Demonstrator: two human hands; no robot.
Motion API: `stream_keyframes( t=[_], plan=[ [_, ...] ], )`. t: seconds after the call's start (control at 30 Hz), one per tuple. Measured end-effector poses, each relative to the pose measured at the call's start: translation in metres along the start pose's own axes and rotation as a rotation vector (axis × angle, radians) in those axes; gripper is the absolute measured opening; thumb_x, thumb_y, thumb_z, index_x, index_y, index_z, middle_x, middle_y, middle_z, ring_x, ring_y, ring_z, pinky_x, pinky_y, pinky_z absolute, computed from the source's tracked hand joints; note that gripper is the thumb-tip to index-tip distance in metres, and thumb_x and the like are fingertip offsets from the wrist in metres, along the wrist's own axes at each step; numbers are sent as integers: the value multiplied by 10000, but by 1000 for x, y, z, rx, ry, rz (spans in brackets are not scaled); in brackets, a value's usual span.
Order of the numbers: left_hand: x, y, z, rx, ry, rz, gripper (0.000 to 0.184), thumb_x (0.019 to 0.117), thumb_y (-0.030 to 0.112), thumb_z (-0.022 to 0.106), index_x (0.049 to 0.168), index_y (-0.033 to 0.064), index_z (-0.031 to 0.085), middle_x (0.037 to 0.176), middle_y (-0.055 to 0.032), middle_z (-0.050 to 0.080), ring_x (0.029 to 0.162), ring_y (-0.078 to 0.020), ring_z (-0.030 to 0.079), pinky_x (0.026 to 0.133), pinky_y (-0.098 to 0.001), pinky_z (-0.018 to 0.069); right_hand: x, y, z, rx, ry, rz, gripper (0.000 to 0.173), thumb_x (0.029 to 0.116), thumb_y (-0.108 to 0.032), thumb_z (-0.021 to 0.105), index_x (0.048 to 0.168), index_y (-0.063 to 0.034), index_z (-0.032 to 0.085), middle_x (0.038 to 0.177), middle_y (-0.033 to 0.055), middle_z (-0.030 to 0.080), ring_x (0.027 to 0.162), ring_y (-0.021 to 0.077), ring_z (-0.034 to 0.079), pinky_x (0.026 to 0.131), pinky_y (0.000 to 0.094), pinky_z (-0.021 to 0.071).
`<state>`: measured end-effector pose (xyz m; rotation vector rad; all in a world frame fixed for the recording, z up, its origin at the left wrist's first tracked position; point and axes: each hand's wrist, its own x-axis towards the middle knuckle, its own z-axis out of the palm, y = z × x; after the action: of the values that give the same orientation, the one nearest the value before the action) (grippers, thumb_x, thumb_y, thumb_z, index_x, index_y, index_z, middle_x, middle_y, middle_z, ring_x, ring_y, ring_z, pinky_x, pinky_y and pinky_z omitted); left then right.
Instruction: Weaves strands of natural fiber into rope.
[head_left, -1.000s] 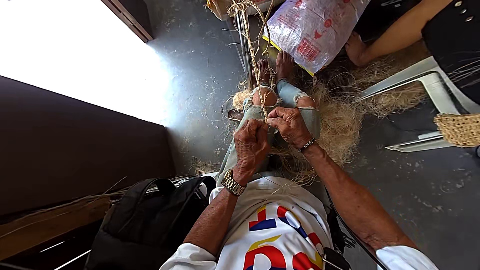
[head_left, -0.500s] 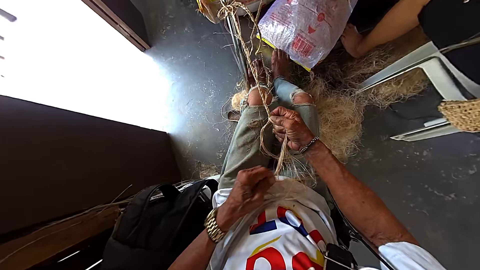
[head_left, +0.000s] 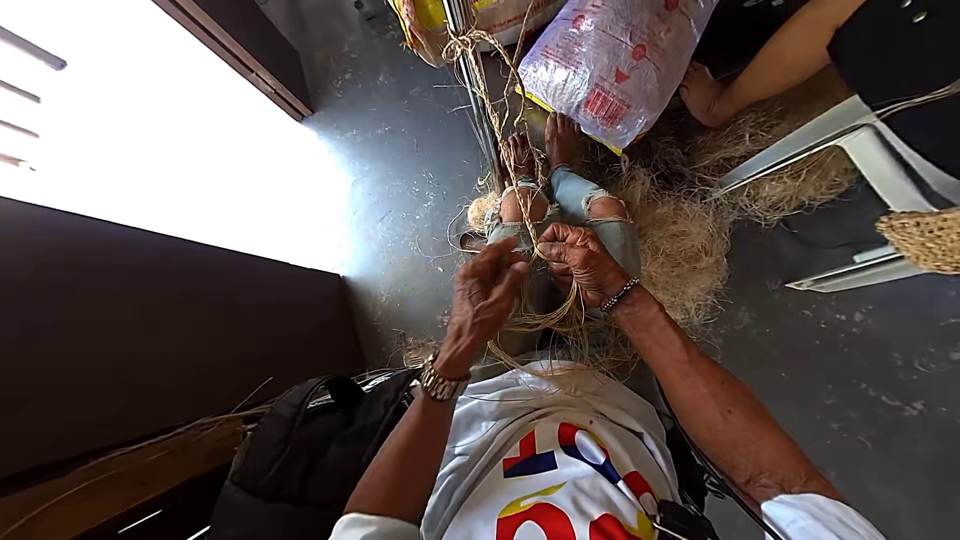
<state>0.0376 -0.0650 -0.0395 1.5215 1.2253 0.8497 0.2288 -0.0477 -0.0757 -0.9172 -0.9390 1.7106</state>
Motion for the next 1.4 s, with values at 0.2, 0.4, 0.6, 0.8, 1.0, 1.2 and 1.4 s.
stream_keyframes(
  t=[0.2,0.4,0.6,0.8,1.0,1.2,1.4],
  plan=[
    [14,-11,25,-272,38,-168,224,1032,70,474,1097,59,688,654,28,503,479,-40,391,445,-184,333,-4,-4,2,-93,22,-11,158,1007,-70,552,858,-87,603,518,-37,361,376,14,282,355,161,267],
    [16,-21,11,-138,11,-132,228,1006,80,472,983,95,698,609,50,497,459,-29,367,444,-194,320,-1,7,-4,-237,41,-128,138,991,-56,580,857,-67,613,550,-11,427,406,34,318,391,172,279],
    [-1,-36,-40,-367,-146,-185,212,1003,199,550,852,151,692,560,90,472,461,-9,408,468,-182,386,-9,3,-18,-210,-5,-120,104,1017,-113,567,951,-81,640,531,-13,393,377,30,307,352,169,286],
    [-31,-66,-90,-554,-181,-93,103,919,237,746,857,156,760,956,6,723,920,-117,682,882,-324,568,2,12,-8,-204,-49,-146,103,1008,-142,588,958,-84,657,540,-16,409,392,45,338,371,198,309],
    [-41,-72,-97,-723,-146,-58,139,955,282,710,862,183,738,922,7,726,931,-139,697,929,-378,565,0,10,-13,-178,-12,-141,105,998,-125,588,942,-86,668,544,-20,419,389,34,317,360,190,279],
    [-65,-77,-142,-908,-19,-57,287,1009,289,591,742,208,655,588,105,506,577,-66,558,696,-289,550,-2,16,-30,-186,13,-173,102,1008,-144,591,959,-96,666,548,-21,408,392,37,314,361,192,285],
    [-83,-69,-184,266,602,-471,197,1019,221,604,935,57,673,732,-4,604,641,-79,567,639,-281,506,-4,23,-46,-170,53,-183,107,1009,-163,591,954,-106,662,533,-14,373,379,47,289,354,204,266]
  ],
)
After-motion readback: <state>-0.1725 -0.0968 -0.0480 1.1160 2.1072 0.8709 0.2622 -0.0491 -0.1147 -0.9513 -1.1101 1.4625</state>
